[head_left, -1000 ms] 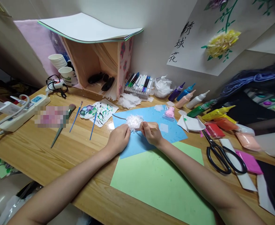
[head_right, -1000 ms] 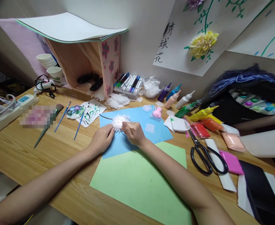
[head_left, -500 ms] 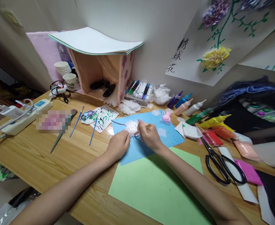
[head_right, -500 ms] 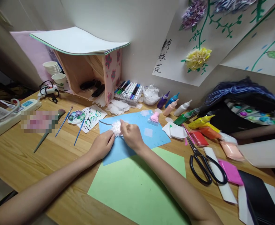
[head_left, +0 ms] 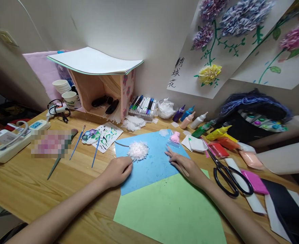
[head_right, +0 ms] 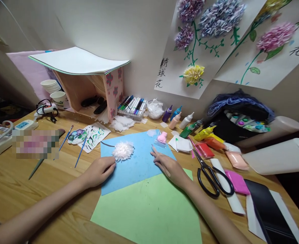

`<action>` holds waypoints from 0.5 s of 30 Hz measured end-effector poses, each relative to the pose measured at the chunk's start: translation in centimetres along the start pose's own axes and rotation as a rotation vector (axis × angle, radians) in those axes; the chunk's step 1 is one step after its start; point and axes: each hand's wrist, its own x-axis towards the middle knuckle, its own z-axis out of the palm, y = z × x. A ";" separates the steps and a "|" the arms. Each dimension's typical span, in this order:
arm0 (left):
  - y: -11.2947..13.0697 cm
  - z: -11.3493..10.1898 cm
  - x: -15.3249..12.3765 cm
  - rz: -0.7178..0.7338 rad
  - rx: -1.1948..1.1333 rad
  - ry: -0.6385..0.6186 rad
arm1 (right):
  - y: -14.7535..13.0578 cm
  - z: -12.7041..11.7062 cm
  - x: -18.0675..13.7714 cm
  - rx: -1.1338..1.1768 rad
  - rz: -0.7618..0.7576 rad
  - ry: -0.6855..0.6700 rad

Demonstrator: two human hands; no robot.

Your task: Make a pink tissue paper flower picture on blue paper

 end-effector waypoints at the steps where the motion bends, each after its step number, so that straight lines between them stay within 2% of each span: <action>1: -0.2 -0.1 -0.2 0.024 0.013 -0.010 | -0.3 0.1 -0.4 -0.006 -0.003 0.016; 6: -1.6 -0.9 -0.9 0.147 0.056 -0.044 | -1.2 0.5 -1.8 -0.069 -0.069 0.091; 8: -1.5 -1.8 -0.4 0.177 0.051 0.006 | -1.2 0.6 -1.9 -0.085 -0.083 0.123; 12: 0.0 -3.7 2.5 0.163 0.071 0.238 | -0.6 0.6 -0.9 -0.114 -0.125 0.163; 13: 0.4 -4.0 3.6 0.167 0.104 0.272 | -0.4 0.5 -0.4 -0.128 -0.137 0.172; 15: 1.1 -4.1 5.7 0.181 0.186 0.255 | 0.1 0.2 0.9 -0.159 -0.161 0.204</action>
